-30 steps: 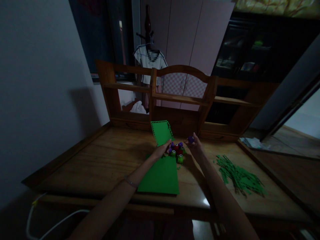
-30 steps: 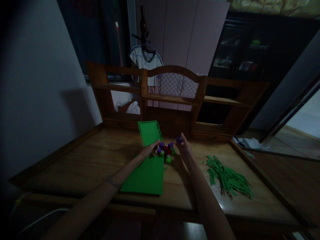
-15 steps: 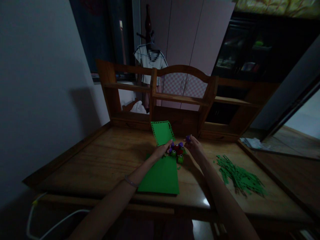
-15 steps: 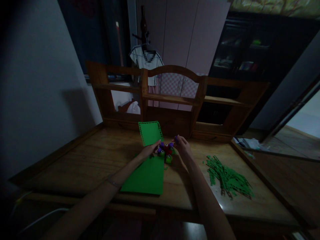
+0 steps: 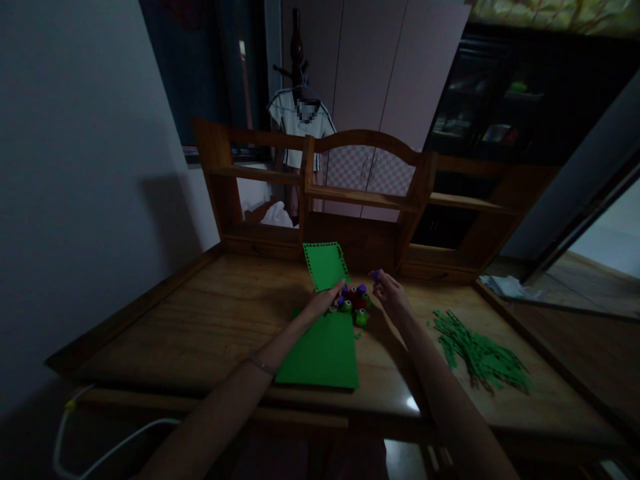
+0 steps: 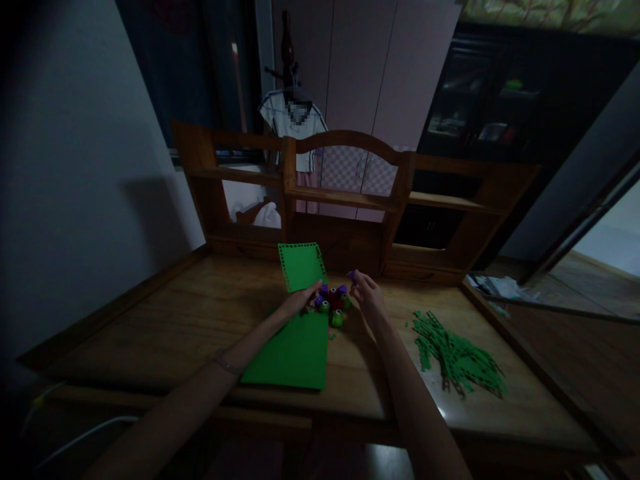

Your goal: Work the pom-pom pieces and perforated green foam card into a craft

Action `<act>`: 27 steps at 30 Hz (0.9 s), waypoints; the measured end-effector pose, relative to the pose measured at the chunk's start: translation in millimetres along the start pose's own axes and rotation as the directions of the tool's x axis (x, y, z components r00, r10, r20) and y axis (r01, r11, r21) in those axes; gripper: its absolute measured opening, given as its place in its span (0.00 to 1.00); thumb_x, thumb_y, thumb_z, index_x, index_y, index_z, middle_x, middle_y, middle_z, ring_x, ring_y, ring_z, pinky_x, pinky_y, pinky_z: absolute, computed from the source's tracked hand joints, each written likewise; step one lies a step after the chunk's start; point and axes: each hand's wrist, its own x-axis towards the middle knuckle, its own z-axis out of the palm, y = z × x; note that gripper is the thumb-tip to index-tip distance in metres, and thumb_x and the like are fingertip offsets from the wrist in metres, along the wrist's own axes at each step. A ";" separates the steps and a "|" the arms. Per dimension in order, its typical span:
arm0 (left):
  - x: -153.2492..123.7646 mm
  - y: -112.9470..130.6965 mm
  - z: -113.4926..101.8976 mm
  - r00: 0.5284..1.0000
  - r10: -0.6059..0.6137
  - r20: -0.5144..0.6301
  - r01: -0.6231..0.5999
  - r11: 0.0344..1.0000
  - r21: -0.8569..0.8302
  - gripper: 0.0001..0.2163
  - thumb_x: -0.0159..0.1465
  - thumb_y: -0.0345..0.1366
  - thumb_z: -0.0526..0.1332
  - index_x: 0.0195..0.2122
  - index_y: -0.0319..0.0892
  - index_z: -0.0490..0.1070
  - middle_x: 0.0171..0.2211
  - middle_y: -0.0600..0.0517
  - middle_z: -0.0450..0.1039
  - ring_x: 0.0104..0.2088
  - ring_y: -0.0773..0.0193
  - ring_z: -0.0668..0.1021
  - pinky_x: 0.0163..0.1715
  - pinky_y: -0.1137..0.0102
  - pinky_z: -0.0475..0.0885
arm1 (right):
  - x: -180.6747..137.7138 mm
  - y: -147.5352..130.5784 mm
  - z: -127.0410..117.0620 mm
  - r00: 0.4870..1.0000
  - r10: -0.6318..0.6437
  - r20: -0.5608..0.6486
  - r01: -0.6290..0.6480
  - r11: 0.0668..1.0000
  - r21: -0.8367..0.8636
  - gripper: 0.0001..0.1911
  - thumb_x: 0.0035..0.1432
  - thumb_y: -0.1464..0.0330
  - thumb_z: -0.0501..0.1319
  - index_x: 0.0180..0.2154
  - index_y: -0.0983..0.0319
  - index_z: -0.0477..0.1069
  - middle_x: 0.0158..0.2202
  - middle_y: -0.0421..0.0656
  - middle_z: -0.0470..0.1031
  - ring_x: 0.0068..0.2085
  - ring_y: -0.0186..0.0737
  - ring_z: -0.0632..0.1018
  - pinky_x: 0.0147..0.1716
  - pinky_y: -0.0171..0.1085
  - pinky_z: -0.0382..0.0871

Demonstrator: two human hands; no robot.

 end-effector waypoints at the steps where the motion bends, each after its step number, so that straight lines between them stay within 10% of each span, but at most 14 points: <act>1: 0.3 -0.6 0.0 1.000 -0.002 0.003 0.002 1.000 0.002 0.29 0.53 0.66 0.49 0.20 0.41 0.64 0.17 0.55 0.64 0.20 0.68 0.67 0.23 0.73 0.60 | 0.5 -0.2 -1.5 1.000 -0.005 0.005 0.005 1.000 0.005 0.14 0.49 0.59 0.67 0.36 0.60 0.76 0.39 0.42 0.76 0.23 0.26 0.66 0.21 0.28 0.61; 11: -0.9 2.0 0.6 1.000 -0.024 0.006 0.024 1.000 -0.001 0.30 0.53 0.66 0.49 0.18 0.41 0.62 0.15 0.55 0.62 0.18 0.69 0.64 0.21 0.72 0.57 | 2.6 3.5 -4.0 1.000 -0.002 0.002 0.002 1.000 0.029 0.18 0.45 0.63 0.70 0.41 0.56 0.76 0.46 0.43 0.76 0.43 0.36 0.75 0.38 0.31 0.68; 27: -5.2 6.3 1.3 1.000 -0.030 0.006 0.030 1.000 0.002 0.30 0.53 0.66 0.49 0.18 0.41 0.62 0.15 0.55 0.62 0.18 0.69 0.64 0.21 0.72 0.57 | 3.6 6.7 -3.2 0.999 0.048 -0.009 -0.047 0.998 0.034 0.16 0.42 0.64 0.72 0.36 0.58 0.77 0.42 0.43 0.77 0.35 0.33 0.76 0.37 0.32 0.70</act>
